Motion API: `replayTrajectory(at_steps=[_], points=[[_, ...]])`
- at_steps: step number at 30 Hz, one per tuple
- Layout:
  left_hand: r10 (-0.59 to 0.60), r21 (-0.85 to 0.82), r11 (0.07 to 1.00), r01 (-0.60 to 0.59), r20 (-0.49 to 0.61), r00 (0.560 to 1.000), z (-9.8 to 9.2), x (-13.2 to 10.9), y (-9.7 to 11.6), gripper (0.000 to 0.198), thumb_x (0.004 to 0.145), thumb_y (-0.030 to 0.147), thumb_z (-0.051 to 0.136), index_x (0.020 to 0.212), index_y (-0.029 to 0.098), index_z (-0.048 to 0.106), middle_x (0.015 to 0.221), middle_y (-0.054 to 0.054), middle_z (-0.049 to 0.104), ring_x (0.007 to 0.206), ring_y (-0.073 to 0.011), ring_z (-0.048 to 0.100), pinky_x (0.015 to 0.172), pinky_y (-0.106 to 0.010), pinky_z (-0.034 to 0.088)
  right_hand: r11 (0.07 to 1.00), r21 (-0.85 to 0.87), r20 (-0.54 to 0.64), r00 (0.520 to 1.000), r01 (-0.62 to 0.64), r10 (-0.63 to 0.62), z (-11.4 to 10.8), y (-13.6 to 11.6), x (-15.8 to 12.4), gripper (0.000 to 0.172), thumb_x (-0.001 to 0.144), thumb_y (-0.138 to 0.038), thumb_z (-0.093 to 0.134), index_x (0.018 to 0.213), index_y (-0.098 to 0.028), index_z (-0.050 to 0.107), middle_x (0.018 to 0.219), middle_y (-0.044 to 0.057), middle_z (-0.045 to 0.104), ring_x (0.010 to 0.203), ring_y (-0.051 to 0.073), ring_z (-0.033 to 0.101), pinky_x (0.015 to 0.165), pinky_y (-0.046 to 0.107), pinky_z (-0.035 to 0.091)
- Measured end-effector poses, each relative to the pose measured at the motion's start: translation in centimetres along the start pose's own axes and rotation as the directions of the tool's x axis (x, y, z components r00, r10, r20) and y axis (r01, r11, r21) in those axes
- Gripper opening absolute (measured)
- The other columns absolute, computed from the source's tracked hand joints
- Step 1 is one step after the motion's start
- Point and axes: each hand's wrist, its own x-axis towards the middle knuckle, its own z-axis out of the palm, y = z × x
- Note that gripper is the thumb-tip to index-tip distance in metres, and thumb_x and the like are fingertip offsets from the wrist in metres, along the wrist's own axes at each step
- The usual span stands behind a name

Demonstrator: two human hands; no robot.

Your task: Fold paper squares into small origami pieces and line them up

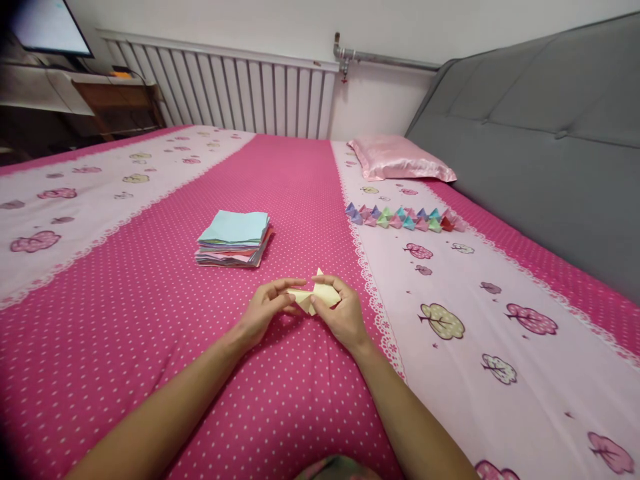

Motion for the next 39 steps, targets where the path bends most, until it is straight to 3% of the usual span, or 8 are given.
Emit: replayTrajectory(at_steps=[6, 15, 24, 33, 39], points=[[0.047, 0.175, 0.983, -0.061, 0.083, 0.995, -0.20, 0.26, -0.44, 0.029, 0.072, 0.039, 0.063, 0.078, 0.012, 0.072, 0.076, -0.008, 0.071, 0.063, -0.0134, 0.061, 0.060, -0.022, 0.045, 1.000, -0.024, 0.024, 1.000, 0.000, 0.001, 0.01, -0.23, -0.05, 0.032, 0.068, -0.025, 0.064, 0.100, -0.019, 0.060, 0.075, 0.001, 0.063, 0.059, 0.014, 0.057, 0.053, 0.024, 0.046], [0.134, 0.342, 0.928, -0.149, 0.067, 0.989, -0.50, 0.43, -0.94, 0.029, 0.075, 0.037, 0.061, 0.087, 0.013, 0.072, 0.074, -0.007, 0.072, 0.056, -0.0121, 0.057, 0.055, -0.022, 0.041, 0.999, 0.019, 0.076, 0.996, 0.034, -0.035, -0.28, -0.33, -0.14, 0.034, 0.070, -0.027, 0.064, 0.103, -0.020, 0.058, 0.069, -0.001, 0.060, 0.057, 0.012, 0.054, 0.052, 0.023, 0.045], [0.123, 0.361, 0.921, -0.146, 0.085, 0.989, -0.53, 0.37, -0.77, 0.029, 0.074, 0.037, 0.061, 0.079, 0.011, 0.073, 0.067, -0.007, 0.070, 0.051, -0.0093, 0.052, 0.050, -0.020, 0.037, 0.999, -0.014, 0.016, 0.999, -0.032, 0.032, -0.13, -0.47, -0.07, 0.037, 0.066, -0.030, 0.069, 0.099, -0.016, 0.061, 0.066, -0.001, 0.058, 0.054, 0.010, 0.051, 0.048, 0.021, 0.043], [0.123, 0.292, 0.946, -0.140, 0.079, 0.989, -0.19, -0.01, -0.17, 0.025, 0.069, 0.035, 0.065, 0.071, 0.011, 0.073, 0.065, -0.007, 0.070, 0.056, -0.0128, 0.058, 0.057, -0.023, 0.044, 0.996, 0.044, 0.086, 0.993, -0.080, 0.076, -0.45, -0.15, 0.01, 0.039, 0.066, -0.028, 0.069, 0.102, -0.016, 0.062, 0.065, -0.002, 0.057, 0.052, 0.008, 0.049, 0.047, 0.020, 0.041], [0.146, 0.324, 0.934, -0.148, 0.030, 0.989, -0.17, -0.20, -0.01, 0.021, 0.067, 0.031, 0.067, 0.069, 0.011, 0.072, 0.060, -0.006, 0.068, 0.050, -0.0109, 0.054, 0.051, -0.021, 0.040, 0.993, 0.067, 0.124, 0.989, -0.092, 0.083, -0.31, -0.11, -0.09, 0.038, 0.065, -0.028, 0.070, 0.101, -0.016, 0.062, 0.068, -0.001, 0.058, 0.054, 0.009, 0.051, 0.050, 0.021, 0.043]])
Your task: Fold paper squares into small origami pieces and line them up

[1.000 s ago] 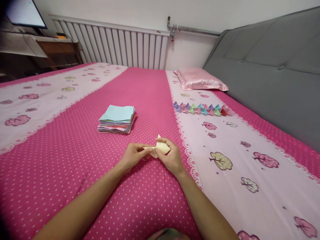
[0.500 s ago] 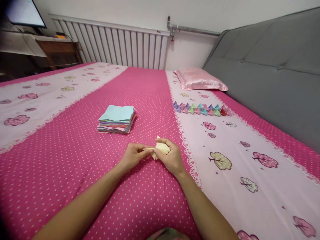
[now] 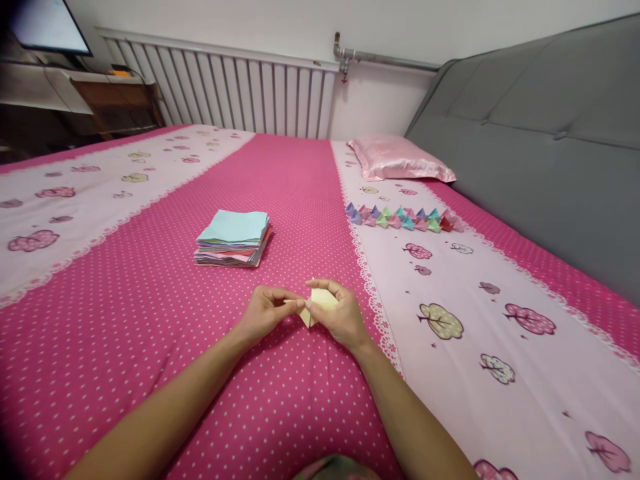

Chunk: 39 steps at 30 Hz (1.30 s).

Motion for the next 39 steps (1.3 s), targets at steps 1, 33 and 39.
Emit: replayTrajectory(at_steps=[1, 33, 39], points=[[0.003, -0.001, 1.000, -0.003, -0.003, 1.000, 0.0, 0.0, 0.0, 0.021, 0.067, 0.031, 0.066, 0.069, 0.011, 0.072, 0.061, -0.006, 0.068, 0.051, -0.0110, 0.054, 0.051, -0.021, 0.040, 1.000, 0.003, -0.008, 1.000, 0.005, -0.005, 0.0, 0.0, 0.0, 0.039, 0.065, -0.028, 0.070, 0.101, -0.016, 0.061, 0.070, -0.001, 0.059, 0.055, 0.009, 0.052, 0.051, 0.021, 0.044], [0.060, 0.245, 0.968, -0.052, -0.023, 0.998, 0.1, 0.1, -0.9, 0.019, 0.067, 0.020, 0.054, 0.072, 0.009, 0.069, 0.061, -0.004, 0.066, 0.053, -0.0111, 0.056, 0.050, -0.019, 0.041, 0.975, -0.192, 0.028, 0.994, 0.111, -0.107, 0.2, -0.5, -0.2, 0.037, 0.068, -0.025, 0.064, 0.103, -0.017, 0.056, 0.079, 0.002, 0.061, 0.060, 0.012, 0.053, 0.052, 0.022, 0.043], [0.111, 0.245, 0.965, -0.095, -0.051, 0.993, 0.1, 0.2, -1.0, 0.018, 0.067, 0.021, 0.054, 0.072, 0.010, 0.068, 0.061, -0.003, 0.064, 0.052, -0.0099, 0.055, 0.051, -0.019, 0.041, 0.969, -0.204, 0.010, 0.990, 0.136, -0.137, 0.1, -0.1, -0.2, 0.035, 0.068, -0.021, 0.061, 0.102, -0.017, 0.057, 0.080, 0.002, 0.061, 0.057, 0.011, 0.052, 0.049, 0.021, 0.041]])
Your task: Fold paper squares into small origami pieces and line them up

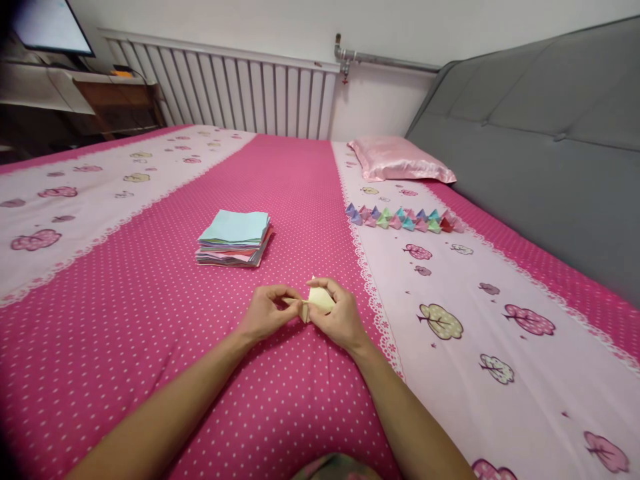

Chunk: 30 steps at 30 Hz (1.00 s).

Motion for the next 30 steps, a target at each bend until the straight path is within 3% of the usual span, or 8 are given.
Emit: replayTrajectory(at_steps=[8, 16, 24, 30], points=[[0.016, 0.047, 0.999, -0.018, 0.043, 0.999, 0.06, -0.19, 0.13, 0.018, 0.069, 0.023, 0.054, 0.072, 0.011, 0.067, 0.061, -0.003, 0.065, 0.054, -0.0112, 0.056, 0.052, -0.020, 0.041, 0.998, 0.053, 0.017, 1.000, -0.021, 0.020, 0.17, 0.01, 0.03, 0.033, 0.068, -0.022, 0.062, 0.100, -0.018, 0.054, 0.071, -0.001, 0.056, 0.053, 0.009, 0.048, 0.046, 0.020, 0.039], [0.025, 0.082, 0.996, -0.025, -0.003, 1.000, 0.21, -0.37, 0.29, 0.009, 0.063, 0.018, 0.056, 0.066, 0.012, 0.062, 0.059, -0.001, 0.063, 0.055, -0.0105, 0.056, 0.052, -0.019, 0.041, 0.997, 0.060, 0.019, 0.999, -0.039, 0.038, 0.42, -0.39, -0.16, 0.031, 0.066, -0.022, 0.062, 0.095, -0.017, 0.053, 0.068, -0.001, 0.057, 0.055, 0.011, 0.051, 0.049, 0.021, 0.040], [-0.069, -0.114, 0.990, 0.078, 0.081, 0.994, 0.26, -0.54, 0.77, 0.011, 0.064, 0.016, 0.054, 0.065, 0.011, 0.063, 0.057, -0.003, 0.066, 0.052, -0.0129, 0.060, 0.050, -0.020, 0.043, 0.994, 0.090, 0.046, 0.997, -0.070, 0.066, 0.28, -0.55, -0.14, 0.032, 0.065, -0.021, 0.062, 0.095, -0.019, 0.054, 0.069, -0.002, 0.057, 0.053, 0.010, 0.049, 0.047, 0.020, 0.039], [-0.084, -0.148, 0.984, 0.099, 0.102, 0.991, -0.05, -0.08, 0.40, 0.022, 0.066, 0.013, 0.049, 0.074, 0.010, 0.069, 0.064, -0.005, 0.069, 0.055, -0.0126, 0.060, 0.054, -0.022, 0.045, 0.980, 0.153, 0.058, 0.991, -0.126, 0.119, -0.22, -0.48, 0.20, 0.034, 0.064, -0.021, 0.064, 0.096, -0.018, 0.053, 0.069, -0.002, 0.056, 0.052, 0.009, 0.049, 0.047, 0.021, 0.039]])
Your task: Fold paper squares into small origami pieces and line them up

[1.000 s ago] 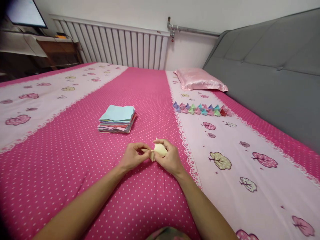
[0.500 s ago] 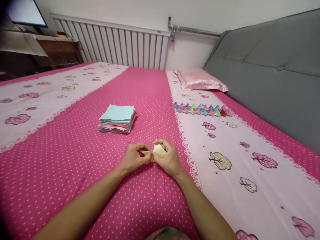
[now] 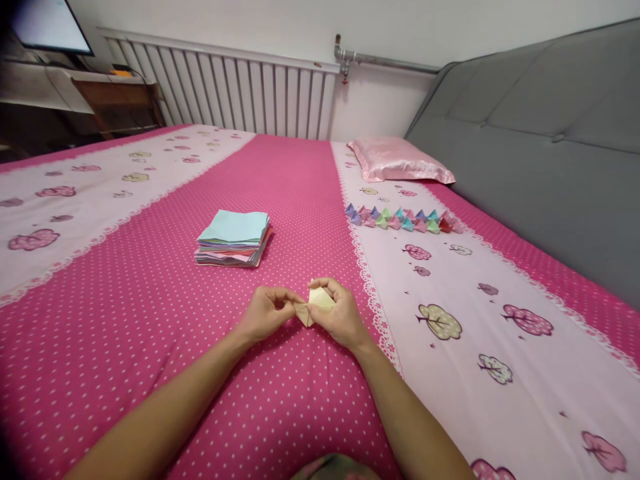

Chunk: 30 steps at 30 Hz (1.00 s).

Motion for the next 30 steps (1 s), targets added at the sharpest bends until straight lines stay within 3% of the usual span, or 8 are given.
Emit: replayTrajectory(at_steps=[4, 7, 12, 16, 18, 23, 30], points=[[-0.015, -0.037, 0.999, 0.015, 0.006, 1.000, 0.0, 0.0, 0.1, 0.023, 0.063, 0.011, 0.054, 0.082, 0.009, 0.067, 0.068, -0.004, 0.068, 0.053, -0.0100, 0.057, 0.050, -0.019, 0.041, 1.000, 0.023, -0.024, 1.000, 0.007, -0.006, -0.2, 0.4, 0.1, 0.034, 0.066, -0.022, 0.065, 0.097, -0.018, 0.052, 0.068, -0.003, 0.056, 0.053, 0.010, 0.050, 0.049, 0.021, 0.040], [-0.038, -0.085, 0.996, 0.041, 0.041, 0.998, 0.2, 0.0, 0.3, 0.032, 0.061, 0.020, 0.066, 0.090, 0.009, 0.063, 0.063, -0.002, 0.064, 0.052, -0.0099, 0.056, 0.048, -0.018, 0.039, 0.999, 0.037, -0.028, 0.999, 0.028, -0.027, 0.0, 0.6, 0.1, 0.034, 0.068, -0.026, 0.066, 0.098, -0.019, 0.051, 0.071, -0.001, 0.061, 0.057, 0.012, 0.056, 0.052, 0.023, 0.044], [-0.117, -0.192, 0.975, 0.107, -0.042, 0.992, 0.3, 0.2, 0.3, 0.036, 0.055, 0.037, 0.075, 0.077, 0.010, 0.064, 0.059, -0.003, 0.065, 0.052, -0.0117, 0.057, 0.049, -0.021, 0.042, 0.996, 0.026, -0.043, 0.995, 0.087, -0.086, 0.2, 0.8, 0.1, 0.032, 0.069, -0.034, 0.068, 0.095, -0.019, 0.057, 0.078, 0.003, 0.066, 0.067, 0.017, 0.062, 0.060, 0.027, 0.049], [-0.120, -0.250, 0.964, 0.090, -0.107, 0.987, 0.0, 0.5, 0.1, 0.037, 0.054, 0.040, 0.077, 0.074, 0.010, 0.068, 0.061, -0.005, 0.067, 0.050, -0.0109, 0.056, 0.049, -0.021, 0.041, 0.975, -0.106, -0.085, 0.975, 0.196, -0.205, 0.0, 0.7, 0.2, 0.028, 0.070, -0.034, 0.068, 0.096, -0.021, 0.065, 0.099, 0.007, 0.065, 0.091, 0.021, 0.062, 0.080, 0.034, 0.049], [-0.094, -0.232, 0.970, 0.068, -0.103, 0.990, -0.1, 0.4, 0.1, 0.035, 0.057, 0.040, 0.075, 0.075, 0.010, 0.070, 0.062, -0.006, 0.068, 0.051, -0.0115, 0.057, 0.050, -0.021, 0.042, 0.956, -0.181, -0.082, 0.965, 0.231, -0.249, -0.1, 0.6, 0.2, 0.025, 0.073, -0.032, 0.067, 0.096, -0.023, 0.068, 0.103, 0.006, 0.064, 0.096, 0.021, 0.060, 0.083, 0.035, 0.048], [-0.009, -0.092, 0.996, 0.000, -0.101, 0.995, -0.2, 0.3, 0.0, 0.031, 0.065, 0.039, 0.070, 0.075, 0.010, 0.071, 0.063, -0.007, 0.068, 0.052, -0.0118, 0.056, 0.050, -0.021, 0.041, 0.934, -0.241, -0.070, 0.955, 0.263, -0.287, -0.4, 0.4, 0.2, 0.022, 0.076, -0.032, 0.064, 0.096, -0.025, 0.069, 0.087, 0.005, 0.066, 0.075, 0.017, 0.061, 0.071, 0.032, 0.051], [0.057, 0.041, 0.998, -0.052, -0.149, 0.987, -0.1, 0.3, -0.7, 0.030, 0.069, 0.040, 0.066, 0.076, 0.011, 0.069, 0.065, -0.006, 0.068, 0.055, -0.0128, 0.058, 0.051, -0.021, 0.043, 0.922, -0.273, -0.049, 0.954, 0.273, -0.297, -0.5, 0.4, 0.3, 0.019, 0.077, -0.031, 0.063, 0.094, -0.024, 0.070, 0.080, 0.004, 0.063, 0.072, 0.016, 0.059, 0.067, 0.030, 0.049]])
